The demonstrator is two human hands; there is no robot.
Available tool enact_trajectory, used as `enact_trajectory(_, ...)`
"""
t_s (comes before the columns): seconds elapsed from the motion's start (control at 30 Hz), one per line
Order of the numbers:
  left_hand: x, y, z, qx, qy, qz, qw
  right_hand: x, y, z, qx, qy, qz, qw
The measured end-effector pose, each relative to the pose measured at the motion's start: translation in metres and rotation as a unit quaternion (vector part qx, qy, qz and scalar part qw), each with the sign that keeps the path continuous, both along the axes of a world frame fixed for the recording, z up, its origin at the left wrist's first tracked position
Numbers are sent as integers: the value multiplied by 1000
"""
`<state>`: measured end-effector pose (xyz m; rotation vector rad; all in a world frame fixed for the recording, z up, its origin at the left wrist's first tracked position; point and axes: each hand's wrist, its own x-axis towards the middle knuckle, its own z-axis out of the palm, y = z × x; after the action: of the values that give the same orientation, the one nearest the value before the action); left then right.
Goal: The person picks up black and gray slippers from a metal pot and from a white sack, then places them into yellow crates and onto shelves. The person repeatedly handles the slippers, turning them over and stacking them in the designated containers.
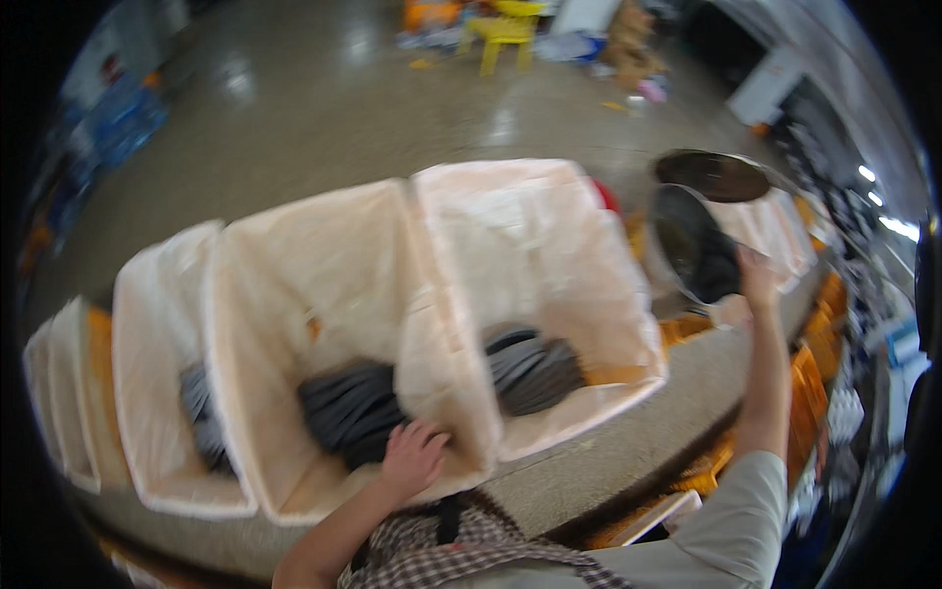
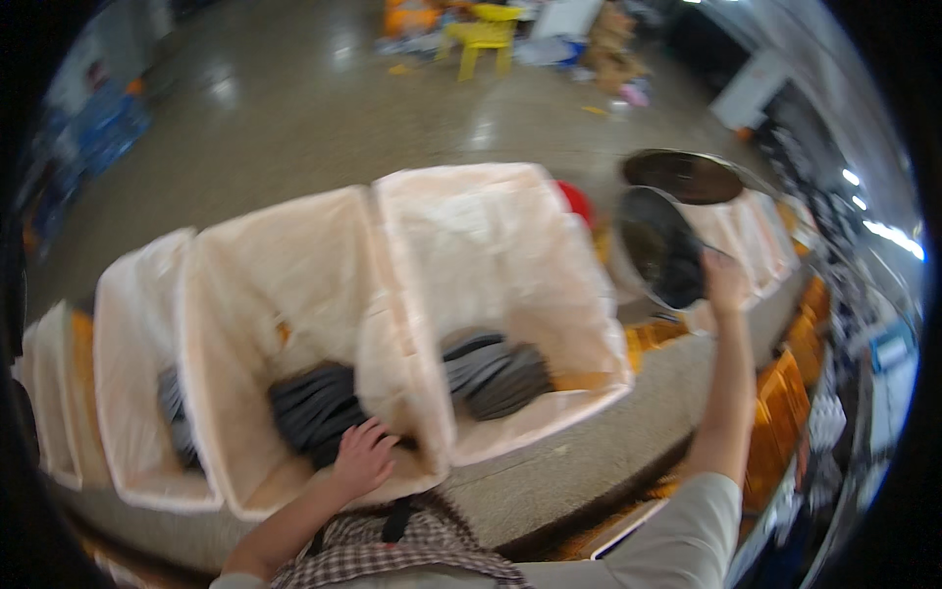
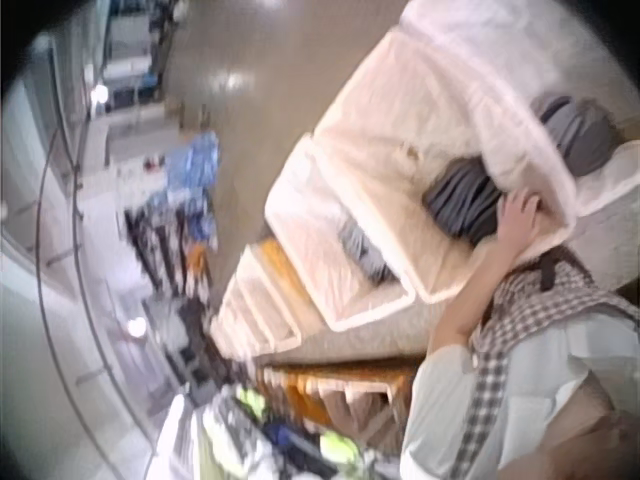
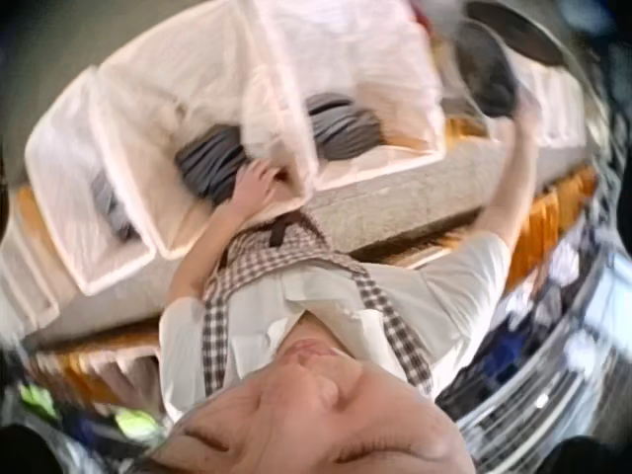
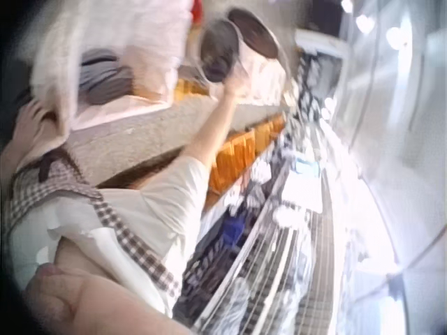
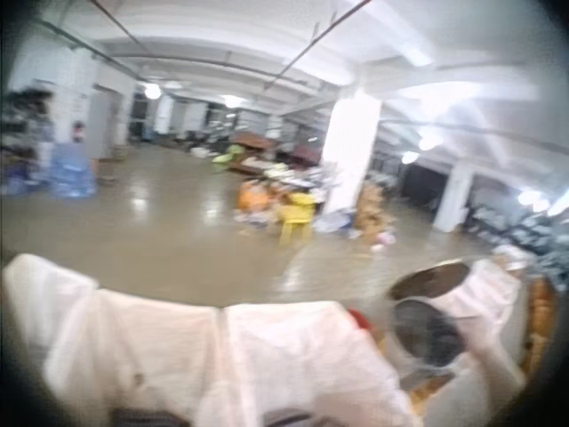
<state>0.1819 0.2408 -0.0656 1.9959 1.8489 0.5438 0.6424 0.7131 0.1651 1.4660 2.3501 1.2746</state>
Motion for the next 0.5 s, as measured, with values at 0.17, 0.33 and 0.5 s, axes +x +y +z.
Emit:
enact_trajectory(0.17, -24, -48, 15, -4, -6, 63, 998, 4, 13, 19, 10, -23, -115, 993)
enact_trajectory(0.33, -30, -71, 18, 7, -49, 85, 995, 10, 9, 4, -39, -16, -106, 993)
enact_trajectory(0.5, -39, -97, 14, 10, -36, 88, 995, 15, 9, 9, 10, 50, -102, 993)
